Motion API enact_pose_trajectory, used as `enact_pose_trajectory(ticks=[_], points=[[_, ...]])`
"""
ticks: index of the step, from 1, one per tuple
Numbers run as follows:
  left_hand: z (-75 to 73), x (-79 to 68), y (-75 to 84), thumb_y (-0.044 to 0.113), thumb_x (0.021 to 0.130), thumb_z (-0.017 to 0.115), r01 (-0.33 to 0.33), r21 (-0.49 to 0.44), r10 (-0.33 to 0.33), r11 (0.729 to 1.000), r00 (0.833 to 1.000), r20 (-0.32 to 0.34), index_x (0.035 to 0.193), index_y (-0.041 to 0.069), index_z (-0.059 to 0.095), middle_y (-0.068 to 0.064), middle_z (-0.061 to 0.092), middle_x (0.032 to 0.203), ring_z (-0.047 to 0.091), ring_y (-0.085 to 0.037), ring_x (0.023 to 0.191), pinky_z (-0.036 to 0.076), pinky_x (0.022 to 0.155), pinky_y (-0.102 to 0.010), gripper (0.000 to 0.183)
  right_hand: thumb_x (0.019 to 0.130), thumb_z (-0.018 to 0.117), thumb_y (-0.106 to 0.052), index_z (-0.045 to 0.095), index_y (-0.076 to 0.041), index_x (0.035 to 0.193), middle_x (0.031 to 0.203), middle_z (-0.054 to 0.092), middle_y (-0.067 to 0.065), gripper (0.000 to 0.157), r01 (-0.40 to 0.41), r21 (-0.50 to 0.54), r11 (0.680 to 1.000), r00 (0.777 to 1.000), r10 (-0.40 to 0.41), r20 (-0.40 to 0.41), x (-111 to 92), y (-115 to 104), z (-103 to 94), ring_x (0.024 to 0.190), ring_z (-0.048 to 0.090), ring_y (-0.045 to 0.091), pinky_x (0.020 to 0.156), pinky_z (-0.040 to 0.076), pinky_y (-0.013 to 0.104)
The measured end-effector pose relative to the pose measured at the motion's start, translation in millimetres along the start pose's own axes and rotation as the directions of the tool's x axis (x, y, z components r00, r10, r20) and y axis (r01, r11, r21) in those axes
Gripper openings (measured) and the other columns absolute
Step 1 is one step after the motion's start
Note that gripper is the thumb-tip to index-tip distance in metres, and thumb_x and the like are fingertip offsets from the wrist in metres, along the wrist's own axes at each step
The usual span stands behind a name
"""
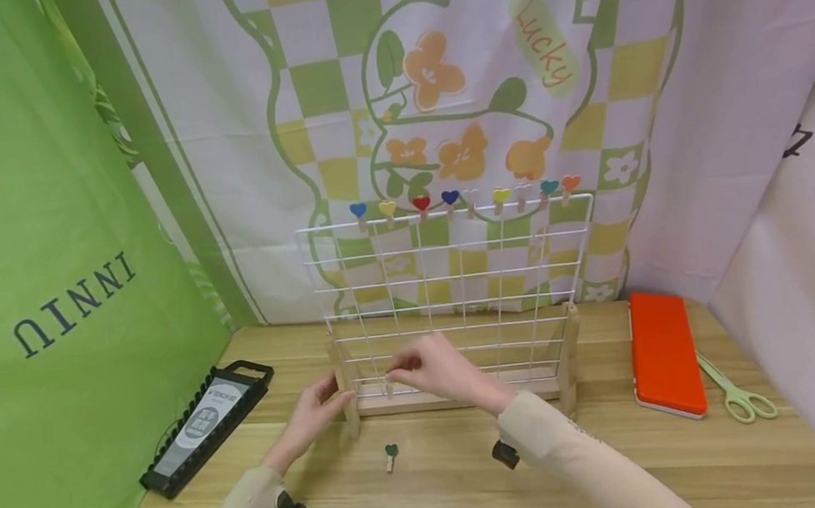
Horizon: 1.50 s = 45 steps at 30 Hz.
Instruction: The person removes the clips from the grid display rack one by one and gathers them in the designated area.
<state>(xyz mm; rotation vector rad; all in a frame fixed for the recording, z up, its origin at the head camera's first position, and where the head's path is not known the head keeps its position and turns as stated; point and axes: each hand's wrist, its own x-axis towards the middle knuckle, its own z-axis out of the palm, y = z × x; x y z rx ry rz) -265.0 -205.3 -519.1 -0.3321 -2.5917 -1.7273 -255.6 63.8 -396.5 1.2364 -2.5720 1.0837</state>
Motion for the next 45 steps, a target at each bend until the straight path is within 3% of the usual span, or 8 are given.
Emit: enact_pose_trajectory(ticks=[7, 16, 27, 45], points=[[0.3, -1.0, 1.4, 0.011, 0.097, 0.062, 0.005, -0.025, -0.005, 1.000, 1.000, -0.001, 0.146, -0.005, 0.043, -0.025, 0.052, 0.144, 0.048, -0.040, 0.137, 0.041, 0.114, -0.055, 0.055, 0.092, 0.070, -0.016, 0.078, -0.008, 0.092, 0.086, 0.077, 0.005, 0.011, -0.099, 0.064, 0.993, 0.991, 0.092, 0.099, -28, 33, 45.7, 0.062, 0.055, -0.004, 0.055, 0.049, 0.013], [0.2, -1.5, 3.2, 0.012, 0.097, 0.063, 0.001, -0.021, -0.001, 1.000, 1.000, 0.000, 0.146, -0.005, 0.043, -0.026, 0.052, 0.144, 0.048, -0.040, 0.137, 0.040, 0.115, -0.055, 0.055, 0.091, 0.071, -0.016, 0.078, -0.007, 0.088, 0.084, 0.077, 0.005, 0.011, -0.234, 0.109, 0.966, 0.961, 0.213, 0.175, -43, 57, 80.1, 0.070, 0.058, -0.002, 0.063, 0.049, 0.013], [0.7, -1.1, 1.3, 0.015, 0.098, 0.063, -0.005, -0.012, 0.005, 1.000, 1.000, -0.008, 0.147, -0.006, 0.041, -0.026, 0.051, 0.145, 0.048, -0.040, 0.137, 0.041, 0.114, -0.054, 0.057, 0.090, 0.071, -0.015, 0.076, -0.004, 0.089, 0.083, 0.076, 0.008, 0.013, -0.293, 0.116, 0.949, 0.933, 0.258, 0.250, -43, 56, 91.3, 0.067, 0.057, 0.000, 0.062, 0.050, 0.015], [0.4, -0.1, -0.6, 0.012, 0.098, 0.062, 0.015, -0.010, -0.015, 1.000, 1.000, -0.006, 0.147, -0.005, 0.040, -0.026, 0.051, 0.146, 0.047, -0.040, 0.138, 0.041, 0.114, -0.055, 0.057, 0.090, 0.072, -0.012, 0.076, -0.001, 0.090, 0.085, 0.077, 0.010, 0.011, -0.278, 0.115, 0.954, 0.934, 0.241, 0.263, -41, 54, 90.7, 0.067, 0.064, 0.009, 0.058, 0.050, 0.013]])
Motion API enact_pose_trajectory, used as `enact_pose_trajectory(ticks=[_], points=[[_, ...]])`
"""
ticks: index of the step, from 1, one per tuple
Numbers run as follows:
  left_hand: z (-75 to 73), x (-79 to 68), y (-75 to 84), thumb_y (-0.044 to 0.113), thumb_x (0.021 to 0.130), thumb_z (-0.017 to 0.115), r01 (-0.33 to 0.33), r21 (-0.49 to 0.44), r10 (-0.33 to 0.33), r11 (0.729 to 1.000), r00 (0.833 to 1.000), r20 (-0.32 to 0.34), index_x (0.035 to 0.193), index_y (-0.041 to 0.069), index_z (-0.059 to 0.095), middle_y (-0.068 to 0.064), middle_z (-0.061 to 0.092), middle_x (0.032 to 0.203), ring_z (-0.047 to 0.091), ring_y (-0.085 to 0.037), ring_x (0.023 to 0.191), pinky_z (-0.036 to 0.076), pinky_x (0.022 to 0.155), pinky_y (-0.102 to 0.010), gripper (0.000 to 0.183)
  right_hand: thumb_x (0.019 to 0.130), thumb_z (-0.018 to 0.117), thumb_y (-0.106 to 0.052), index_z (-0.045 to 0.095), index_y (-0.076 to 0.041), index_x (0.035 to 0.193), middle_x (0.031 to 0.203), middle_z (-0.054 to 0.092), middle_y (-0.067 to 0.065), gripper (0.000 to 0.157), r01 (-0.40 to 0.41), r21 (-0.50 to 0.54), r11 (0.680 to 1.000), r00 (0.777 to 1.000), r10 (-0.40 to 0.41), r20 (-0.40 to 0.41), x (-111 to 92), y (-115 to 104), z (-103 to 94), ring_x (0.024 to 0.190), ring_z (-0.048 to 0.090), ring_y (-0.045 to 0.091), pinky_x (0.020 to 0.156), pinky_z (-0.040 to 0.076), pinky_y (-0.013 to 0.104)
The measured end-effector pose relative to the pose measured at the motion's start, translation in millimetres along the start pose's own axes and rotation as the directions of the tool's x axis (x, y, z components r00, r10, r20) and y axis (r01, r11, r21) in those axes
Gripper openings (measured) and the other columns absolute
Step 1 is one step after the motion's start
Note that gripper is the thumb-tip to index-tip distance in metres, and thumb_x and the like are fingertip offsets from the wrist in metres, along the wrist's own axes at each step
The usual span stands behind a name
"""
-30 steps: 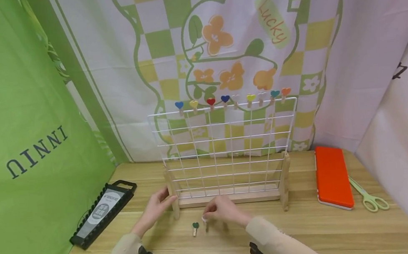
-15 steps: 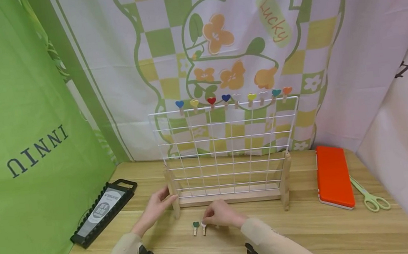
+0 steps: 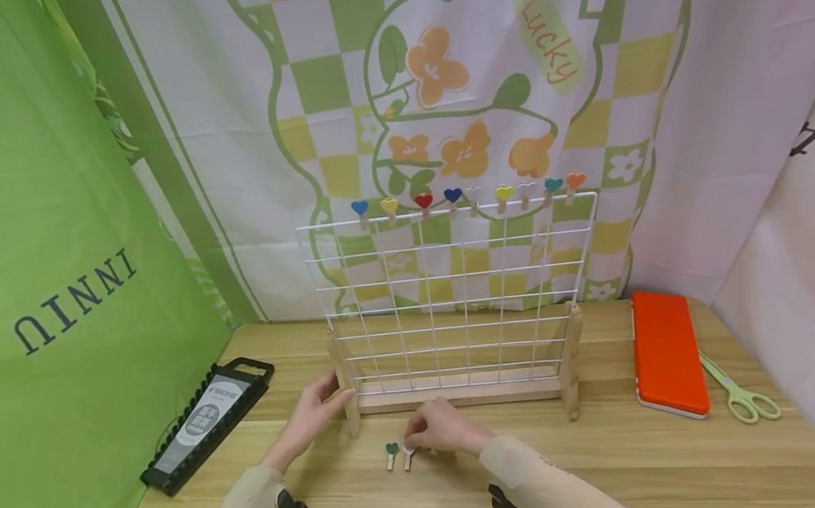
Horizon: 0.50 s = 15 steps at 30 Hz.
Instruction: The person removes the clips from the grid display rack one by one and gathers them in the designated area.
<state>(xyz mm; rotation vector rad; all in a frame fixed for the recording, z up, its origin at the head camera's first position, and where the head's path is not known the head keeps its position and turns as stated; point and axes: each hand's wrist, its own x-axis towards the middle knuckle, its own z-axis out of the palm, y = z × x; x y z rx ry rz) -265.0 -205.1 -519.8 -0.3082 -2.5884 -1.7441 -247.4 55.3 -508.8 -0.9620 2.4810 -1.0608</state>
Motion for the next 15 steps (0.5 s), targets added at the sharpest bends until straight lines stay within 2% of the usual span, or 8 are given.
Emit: enact_pose_trajectory(ticks=[4, 7, 11, 15], points=[[-0.1, -0.2, -0.5, 0.012, 0.098, 0.061, -0.014, 0.005, 0.014, 1.000, 1.000, 0.003, 0.147, -0.006, 0.040, -0.026, 0.050, 0.146, 0.047, -0.041, 0.138, 0.040, 0.114, -0.055, 0.056, 0.091, 0.071, -0.013, 0.077, -0.003, 0.093, 0.088, 0.077, 0.009, 0.012, 0.035, -0.054, 0.998, 0.999, -0.036, -0.018, 1, -2, -7.8, 0.071, 0.063, 0.007, 0.062, 0.050, 0.014], [-0.6, -0.2, 0.2, 0.011, 0.098, 0.061, -0.021, 0.004, 0.021, 1.000, 1.000, 0.010, 0.147, -0.006, 0.040, -0.026, 0.050, 0.146, 0.047, -0.041, 0.138, 0.040, 0.114, -0.056, 0.055, 0.092, 0.070, -0.015, 0.077, -0.004, 0.094, 0.090, 0.076, 0.008, 0.013, 0.060, -0.083, 0.995, 0.998, -0.062, -0.030, 2, -11, -21.1, 0.073, 0.062, 0.006, 0.063, 0.050, 0.015], [-1.1, -0.4, 0.1, 0.010, 0.099, 0.060, -0.026, -0.006, 0.026, 1.000, 0.999, 0.019, 0.147, -0.006, 0.040, -0.027, 0.050, 0.146, 0.046, -0.042, 0.138, 0.040, 0.114, -0.056, 0.055, 0.093, 0.068, -0.014, 0.077, -0.003, 0.096, 0.089, 0.076, 0.010, 0.014, 0.134, -0.120, 0.984, 0.987, -0.143, -0.069, 2, -33, -49.1, 0.068, 0.063, 0.007, 0.059, 0.050, 0.014], [-0.9, -0.4, -1.1, 0.011, 0.098, 0.061, -0.025, -0.011, 0.025, 1.000, 0.999, 0.021, 0.148, -0.006, 0.040, -0.027, 0.050, 0.146, 0.046, -0.040, 0.138, 0.041, 0.114, -0.055, 0.056, 0.093, 0.069, -0.014, 0.077, -0.004, 0.099, 0.091, 0.077, 0.008, 0.014, 0.196, -0.176, 0.965, 0.967, -0.220, -0.131, 0, -65, -85.8, 0.068, 0.066, 0.005, 0.060, 0.053, 0.013]])
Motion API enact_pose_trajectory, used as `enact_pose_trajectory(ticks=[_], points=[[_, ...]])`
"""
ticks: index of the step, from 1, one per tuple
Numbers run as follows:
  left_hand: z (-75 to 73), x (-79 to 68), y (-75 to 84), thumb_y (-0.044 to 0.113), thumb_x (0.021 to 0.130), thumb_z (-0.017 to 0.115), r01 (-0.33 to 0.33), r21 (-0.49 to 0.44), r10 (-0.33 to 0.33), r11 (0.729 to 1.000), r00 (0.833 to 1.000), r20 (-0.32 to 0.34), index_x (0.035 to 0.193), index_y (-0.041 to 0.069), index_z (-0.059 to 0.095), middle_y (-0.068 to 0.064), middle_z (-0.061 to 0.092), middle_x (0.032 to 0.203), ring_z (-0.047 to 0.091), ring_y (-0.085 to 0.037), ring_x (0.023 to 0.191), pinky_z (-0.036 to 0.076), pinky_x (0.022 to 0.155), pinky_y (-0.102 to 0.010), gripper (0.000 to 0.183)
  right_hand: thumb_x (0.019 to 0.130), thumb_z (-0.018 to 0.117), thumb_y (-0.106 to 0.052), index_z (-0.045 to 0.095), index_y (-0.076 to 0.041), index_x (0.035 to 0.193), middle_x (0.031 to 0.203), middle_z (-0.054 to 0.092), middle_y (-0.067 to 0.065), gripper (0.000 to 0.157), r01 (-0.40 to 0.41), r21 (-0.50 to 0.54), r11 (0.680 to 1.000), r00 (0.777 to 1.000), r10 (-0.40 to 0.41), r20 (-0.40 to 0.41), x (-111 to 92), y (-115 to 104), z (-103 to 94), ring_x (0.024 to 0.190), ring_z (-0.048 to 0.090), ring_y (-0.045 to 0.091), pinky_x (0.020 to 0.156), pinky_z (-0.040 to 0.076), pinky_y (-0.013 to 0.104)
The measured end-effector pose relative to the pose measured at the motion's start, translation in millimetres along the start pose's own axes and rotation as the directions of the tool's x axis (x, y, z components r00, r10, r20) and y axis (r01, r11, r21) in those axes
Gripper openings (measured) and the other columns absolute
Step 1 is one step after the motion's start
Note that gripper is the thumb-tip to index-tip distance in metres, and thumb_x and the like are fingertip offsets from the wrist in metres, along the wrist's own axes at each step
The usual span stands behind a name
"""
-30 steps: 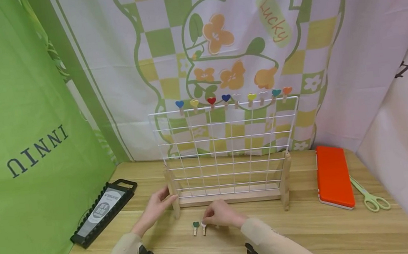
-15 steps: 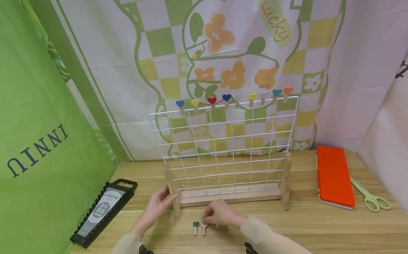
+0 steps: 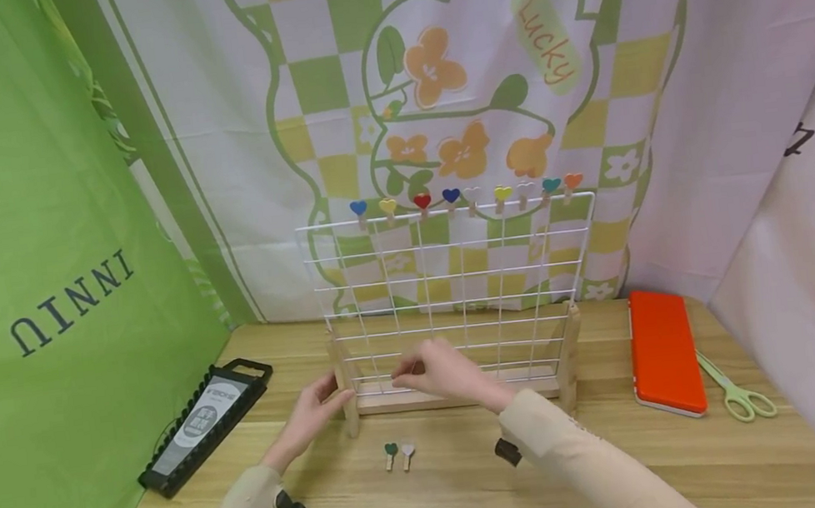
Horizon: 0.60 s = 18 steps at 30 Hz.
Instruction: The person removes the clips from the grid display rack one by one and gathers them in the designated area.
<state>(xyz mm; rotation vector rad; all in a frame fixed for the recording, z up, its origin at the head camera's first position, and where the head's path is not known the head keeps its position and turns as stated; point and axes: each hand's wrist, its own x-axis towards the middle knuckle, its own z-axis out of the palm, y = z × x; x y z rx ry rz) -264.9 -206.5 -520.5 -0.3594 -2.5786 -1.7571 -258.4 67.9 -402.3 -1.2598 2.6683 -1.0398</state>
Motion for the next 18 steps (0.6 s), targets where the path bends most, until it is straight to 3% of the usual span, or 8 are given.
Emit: enact_pose_trajectory(ticks=[5, 11, 18], points=[[0.7, 0.1, 0.7, 0.012, 0.097, 0.063, -0.004, -0.001, 0.004, 1.000, 1.000, -0.012, 0.146, -0.006, 0.042, -0.027, 0.051, 0.145, 0.048, -0.041, 0.137, 0.042, 0.113, -0.055, 0.057, 0.091, 0.071, -0.013, 0.077, -0.006, 0.100, 0.092, 0.076, 0.004, 0.012, 0.103, -0.081, 0.991, 0.988, -0.112, -0.110, 14, -37, -57.4, 0.077, 0.069, 0.009, 0.071, 0.060, 0.020], [0.9, -0.4, 0.9, 0.011, 0.095, 0.065, -0.018, -0.004, 0.018, 1.000, 0.999, -0.030, 0.143, -0.007, 0.046, -0.026, 0.055, 0.142, 0.051, -0.040, 0.135, 0.044, 0.111, -0.054, 0.054, 0.089, 0.074, -0.013, 0.077, -0.009, 0.100, 0.091, 0.074, 0.001, 0.012, 0.189, -0.190, 0.963, 0.945, -0.231, -0.230, 29, -85, -122.9, 0.080, 0.067, 0.010, 0.075, 0.060, 0.030], [0.9, -0.9, 0.5, 0.014, 0.095, 0.065, -0.013, -0.012, 0.013, 1.000, 1.000, -0.026, 0.144, -0.006, 0.045, -0.026, 0.053, 0.144, 0.049, -0.040, 0.136, 0.043, 0.112, -0.054, 0.057, 0.088, 0.075, -0.012, 0.077, -0.007, 0.099, 0.091, 0.074, 0.004, 0.012, 0.212, -0.305, 0.929, 0.889, -0.313, -0.334, 52, -109, -167.2, 0.079, 0.066, 0.011, 0.072, 0.056, 0.025]])
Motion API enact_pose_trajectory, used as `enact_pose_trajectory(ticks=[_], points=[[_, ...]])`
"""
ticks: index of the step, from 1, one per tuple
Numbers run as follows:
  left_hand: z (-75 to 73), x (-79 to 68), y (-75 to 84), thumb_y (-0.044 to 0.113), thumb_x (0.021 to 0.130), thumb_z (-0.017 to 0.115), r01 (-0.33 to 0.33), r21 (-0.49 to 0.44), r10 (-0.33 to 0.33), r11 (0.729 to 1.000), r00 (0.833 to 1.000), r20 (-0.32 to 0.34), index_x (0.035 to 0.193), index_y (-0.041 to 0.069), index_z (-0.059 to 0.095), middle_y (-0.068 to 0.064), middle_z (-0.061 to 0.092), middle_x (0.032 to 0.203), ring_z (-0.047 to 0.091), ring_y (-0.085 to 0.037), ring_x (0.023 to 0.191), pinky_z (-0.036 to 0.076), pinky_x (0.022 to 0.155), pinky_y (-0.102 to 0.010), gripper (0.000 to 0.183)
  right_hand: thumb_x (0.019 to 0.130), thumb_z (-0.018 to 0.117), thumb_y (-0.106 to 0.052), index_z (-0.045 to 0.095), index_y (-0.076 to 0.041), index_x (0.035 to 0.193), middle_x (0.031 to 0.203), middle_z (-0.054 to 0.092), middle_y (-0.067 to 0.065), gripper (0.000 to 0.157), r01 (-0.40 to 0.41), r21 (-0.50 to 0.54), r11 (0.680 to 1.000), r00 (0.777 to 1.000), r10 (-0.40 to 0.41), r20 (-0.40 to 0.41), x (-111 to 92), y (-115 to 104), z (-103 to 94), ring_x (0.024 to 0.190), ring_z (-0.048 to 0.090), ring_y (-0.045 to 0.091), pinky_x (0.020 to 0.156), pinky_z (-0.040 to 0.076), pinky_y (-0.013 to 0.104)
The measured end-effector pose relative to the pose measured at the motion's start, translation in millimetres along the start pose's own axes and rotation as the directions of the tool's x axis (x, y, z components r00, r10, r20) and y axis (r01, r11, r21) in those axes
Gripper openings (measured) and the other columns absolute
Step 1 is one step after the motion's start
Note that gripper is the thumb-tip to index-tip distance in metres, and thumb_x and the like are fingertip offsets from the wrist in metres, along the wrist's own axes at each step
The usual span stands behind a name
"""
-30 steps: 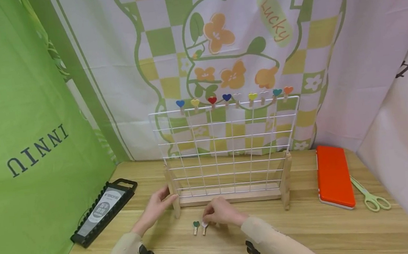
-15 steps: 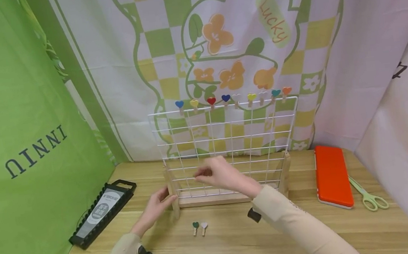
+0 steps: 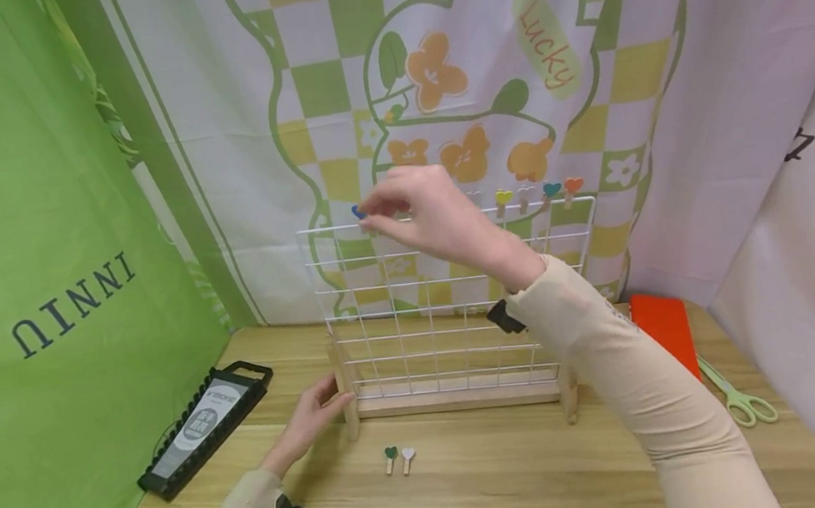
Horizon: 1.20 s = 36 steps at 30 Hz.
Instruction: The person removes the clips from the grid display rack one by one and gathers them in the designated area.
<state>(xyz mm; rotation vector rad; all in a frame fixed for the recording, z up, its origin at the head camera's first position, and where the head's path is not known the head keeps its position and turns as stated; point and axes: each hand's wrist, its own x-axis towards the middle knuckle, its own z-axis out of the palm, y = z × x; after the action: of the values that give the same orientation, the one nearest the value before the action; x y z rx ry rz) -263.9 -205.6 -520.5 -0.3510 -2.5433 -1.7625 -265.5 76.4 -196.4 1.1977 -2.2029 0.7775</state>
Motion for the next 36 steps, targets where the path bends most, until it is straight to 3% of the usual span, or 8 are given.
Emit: enact_pose_trajectory(ticks=[4, 9, 13, 17, 27, 36], points=[[0.8, -0.4, 0.2, 0.013, 0.096, 0.064, 0.014, 0.008, -0.014, 1.000, 1.000, 0.002, 0.146, -0.005, 0.043, -0.025, 0.052, 0.145, 0.048, -0.039, 0.137, 0.043, 0.113, -0.054, 0.056, 0.089, 0.074, -0.012, 0.077, -0.003, 0.099, 0.091, 0.073, 0.009, 0.013, -0.014, -0.044, 0.999, 1.000, 0.013, -0.013, 17, 11, -1.8, 0.081, 0.068, 0.017, 0.075, 0.059, 0.031], [1.0, -0.3, -0.6, 0.012, 0.097, 0.063, 0.018, 0.004, -0.018, 1.000, 1.000, 0.001, 0.146, -0.004, 0.043, -0.025, 0.051, 0.146, 0.047, -0.040, 0.138, 0.043, 0.113, -0.054, 0.055, 0.092, 0.072, -0.016, 0.076, -0.003, 0.101, 0.096, 0.075, 0.012, 0.017, -0.089, -0.066, 0.994, 0.992, 0.094, 0.079, 31, 21, 1.0, 0.087, 0.070, 0.022, 0.083, 0.060, 0.038], [1.0, -0.4, 0.7, 0.012, 0.097, 0.063, 0.005, 0.013, -0.006, 1.000, 1.000, 0.006, 0.146, -0.005, 0.043, -0.025, 0.052, 0.145, 0.047, -0.040, 0.138, 0.043, 0.113, -0.053, 0.055, 0.093, 0.070, -0.021, 0.078, -0.006, 0.100, 0.097, 0.077, 0.010, 0.018, -0.136, -0.083, 0.987, 0.976, 0.147, 0.160, 36, 25, 6.1, 0.082, 0.070, 0.020, 0.077, 0.059, 0.034], [0.6, -0.5, 1.3, 0.011, 0.097, 0.063, -0.004, 0.018, 0.003, 1.000, 1.000, 0.006, 0.145, -0.005, 0.044, -0.026, 0.053, 0.144, 0.048, -0.040, 0.137, 0.044, 0.112, -0.053, 0.054, 0.094, 0.069, -0.021, 0.079, -0.008, 0.097, 0.092, 0.077, 0.008, 0.017, -0.133, -0.079, 0.988, 0.971, 0.146, 0.188, 39, 26, 11.9, 0.073, 0.066, 0.017, 0.066, 0.052, 0.026], [0.3, 0.0, 1.5, 0.013, 0.097, 0.064, 0.004, -0.001, -0.004, 1.000, 1.000, 0.002, 0.144, -0.006, 0.045, -0.027, 0.053, 0.143, 0.048, -0.041, 0.137, 0.044, 0.112, -0.054, 0.055, 0.092, 0.071, -0.016, 0.077, -0.005, 0.091, 0.087, 0.077, 0.010, 0.013, -0.120, -0.074, 0.990, 0.982, 0.130, 0.137, 39, 22, 16.5, 0.071, 0.070, 0.019, 0.066, 0.058, 0.032], [0.1, -1.3, 2.3, 0.018, 0.097, 0.064, 0.023, 0.002, -0.023, 1.000, 1.000, 0.009, 0.146, -0.003, 0.044, -0.023, 0.051, 0.146, 0.047, -0.038, 0.139, 0.043, 0.113, -0.052, 0.057, 0.089, 0.075, -0.012, 0.078, -0.003, 0.087, 0.084, 0.077, 0.011, 0.010, -0.080, -0.055, 0.995, 0.997, 0.080, 0.008, 38, 20, 18.6, 0.077, 0.071, 0.022, 0.076, 0.060, 0.035]])
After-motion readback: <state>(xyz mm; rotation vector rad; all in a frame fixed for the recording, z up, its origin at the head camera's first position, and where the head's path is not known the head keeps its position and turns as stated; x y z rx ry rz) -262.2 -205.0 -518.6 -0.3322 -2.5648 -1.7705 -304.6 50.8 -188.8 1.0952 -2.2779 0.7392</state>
